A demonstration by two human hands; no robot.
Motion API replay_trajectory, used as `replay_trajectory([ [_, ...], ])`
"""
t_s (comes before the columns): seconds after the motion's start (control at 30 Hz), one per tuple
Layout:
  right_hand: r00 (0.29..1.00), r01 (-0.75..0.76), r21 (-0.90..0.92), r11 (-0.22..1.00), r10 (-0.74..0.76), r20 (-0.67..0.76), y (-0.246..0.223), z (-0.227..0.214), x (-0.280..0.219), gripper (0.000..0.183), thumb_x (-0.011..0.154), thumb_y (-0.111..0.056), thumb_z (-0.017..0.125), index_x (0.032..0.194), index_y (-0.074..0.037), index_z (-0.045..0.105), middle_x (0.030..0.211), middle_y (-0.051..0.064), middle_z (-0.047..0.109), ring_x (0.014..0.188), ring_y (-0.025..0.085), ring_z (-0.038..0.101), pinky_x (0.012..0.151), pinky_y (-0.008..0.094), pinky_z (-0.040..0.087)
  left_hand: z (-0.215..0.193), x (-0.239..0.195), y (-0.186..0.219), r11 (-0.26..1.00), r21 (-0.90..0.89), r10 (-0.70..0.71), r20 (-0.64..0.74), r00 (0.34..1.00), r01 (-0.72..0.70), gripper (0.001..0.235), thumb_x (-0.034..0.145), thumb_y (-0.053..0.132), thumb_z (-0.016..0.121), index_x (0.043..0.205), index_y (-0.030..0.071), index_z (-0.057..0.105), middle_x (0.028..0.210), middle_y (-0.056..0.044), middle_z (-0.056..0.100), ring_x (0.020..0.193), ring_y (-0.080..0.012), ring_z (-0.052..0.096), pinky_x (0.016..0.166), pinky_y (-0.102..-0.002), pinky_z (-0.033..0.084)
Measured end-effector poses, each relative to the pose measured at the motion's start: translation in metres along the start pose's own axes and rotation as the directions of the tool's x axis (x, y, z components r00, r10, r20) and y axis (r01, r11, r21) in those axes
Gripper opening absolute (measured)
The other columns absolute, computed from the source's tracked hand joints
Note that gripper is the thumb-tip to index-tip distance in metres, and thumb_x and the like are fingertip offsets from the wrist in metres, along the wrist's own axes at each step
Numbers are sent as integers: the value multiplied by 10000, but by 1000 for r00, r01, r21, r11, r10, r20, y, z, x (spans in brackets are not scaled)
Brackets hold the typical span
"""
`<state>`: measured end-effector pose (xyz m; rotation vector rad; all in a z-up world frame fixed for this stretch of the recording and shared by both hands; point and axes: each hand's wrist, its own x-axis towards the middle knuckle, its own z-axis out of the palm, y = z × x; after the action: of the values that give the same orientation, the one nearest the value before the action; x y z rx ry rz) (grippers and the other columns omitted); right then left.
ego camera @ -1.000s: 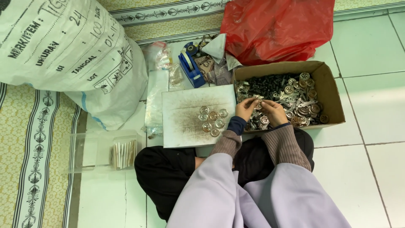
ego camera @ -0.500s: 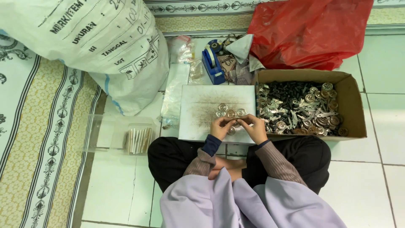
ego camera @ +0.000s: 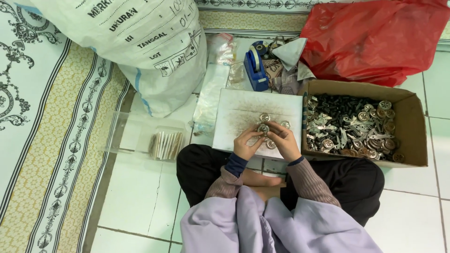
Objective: Packing small metal buckles into individual plastic bags while sitting on the floor.
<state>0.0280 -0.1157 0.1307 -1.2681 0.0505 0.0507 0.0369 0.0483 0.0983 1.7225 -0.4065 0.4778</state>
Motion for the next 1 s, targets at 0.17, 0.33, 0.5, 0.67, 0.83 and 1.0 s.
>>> replay_trajectory([
  [0.17,1000,11,-121,993,-9,18,11,9,3,441,918,49,680,1356,34,625,1272,191,693,1147,221,653,959,372,551,-14,-2,-3,977,207,52,10,999,-53,299,812,188,877,1089,150,771,1143,-108,760,1018,-266,740,856,-360,620],
  [0.33,988,145,-645,751,-138,61,55,9,19,360,895,-34,738,1247,-111,728,1097,154,764,1001,312,744,841,402,608,-12,-29,-59,915,378,122,78,989,-142,359,856,171,824,1201,134,731,1255,-107,714,1133,-258,692,962,-380,574],
  [0.5,857,322,-932,-169,-367,363,108,4,29,162,876,-269,713,1024,-242,773,1247,28,692,1234,281,580,1052,478,399,-9,-38,-82,818,562,-45,276,960,-123,309,855,223,772,1109,53,726,1229,-161,692,1248,-349,598,1085,-517,467],
  [0.67,885,288,-953,-91,-356,301,106,-11,25,248,838,-312,764,1082,-275,754,1291,42,665,1265,322,571,1058,512,391,-8,-37,-77,878,479,-66,161,985,-20,212,860,211,736,1060,140,717,1232,-99,661,1179,-322,624,1040,-492,490],
  [0.83,888,298,-953,59,-385,253,56,-60,26,315,855,-277,769,1165,-241,722,1291,109,658,1231,398,598,997,528,455,25,-14,-57,915,403,27,25,999,-35,189,852,223,741,1039,209,717,1234,-41,616,1154,-286,622,1009,-453,492],
  [1.0,977,22,-998,67,-213,7,8,-179,32,331,945,-300,718,1250,-170,714,1234,156,687,1216,418,631,977,524,512,120,16,-24,954,236,167,97,981,-186,245,761,230,770,1000,245,716,1170,-26,670,1043,-253,697,926,-367,543],
])
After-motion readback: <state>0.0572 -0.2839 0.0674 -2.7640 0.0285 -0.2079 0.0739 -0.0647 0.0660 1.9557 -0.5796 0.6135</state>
